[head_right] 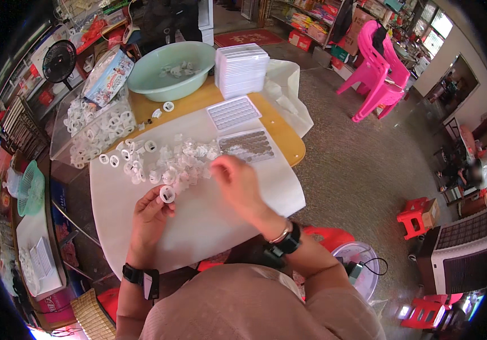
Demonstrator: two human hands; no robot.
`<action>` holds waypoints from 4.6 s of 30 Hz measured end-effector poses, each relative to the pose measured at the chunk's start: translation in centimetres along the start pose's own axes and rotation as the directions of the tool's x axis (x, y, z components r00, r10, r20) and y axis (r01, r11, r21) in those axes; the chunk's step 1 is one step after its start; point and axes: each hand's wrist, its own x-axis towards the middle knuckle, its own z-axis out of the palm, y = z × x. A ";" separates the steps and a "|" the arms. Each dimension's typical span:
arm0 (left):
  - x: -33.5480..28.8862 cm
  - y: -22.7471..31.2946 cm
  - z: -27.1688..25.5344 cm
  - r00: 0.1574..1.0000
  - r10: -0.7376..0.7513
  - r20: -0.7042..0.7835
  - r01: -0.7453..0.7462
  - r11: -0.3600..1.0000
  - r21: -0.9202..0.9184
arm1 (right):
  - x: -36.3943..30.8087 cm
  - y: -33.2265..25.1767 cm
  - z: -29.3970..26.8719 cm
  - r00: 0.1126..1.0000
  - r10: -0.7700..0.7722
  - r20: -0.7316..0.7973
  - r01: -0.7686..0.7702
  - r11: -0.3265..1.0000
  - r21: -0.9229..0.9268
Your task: Assembling small white plastic components by inserting electronic parts into them.
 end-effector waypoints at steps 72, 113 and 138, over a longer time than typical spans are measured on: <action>-0.4 -0.3 -0.6 0.983 -0.110 0.145 0.119 0.991 -0.056 | -1.1 -4.6 3.6 0.921 -0.002 0.388 -0.055 0.989 0.135; -0.3 -0.6 -1.0 0.976 -0.140 0.165 0.165 0.976 -0.145 | -1.9 -4.8 4.4 0.968 -0.162 0.191 0.158 0.987 0.037; -0.3 -0.3 -0.2 0.969 -0.152 0.193 0.117 0.977 0.178 | -1.1 -5.1 2.7 0.911 -0.058 0.409 0.060 0.998 0.006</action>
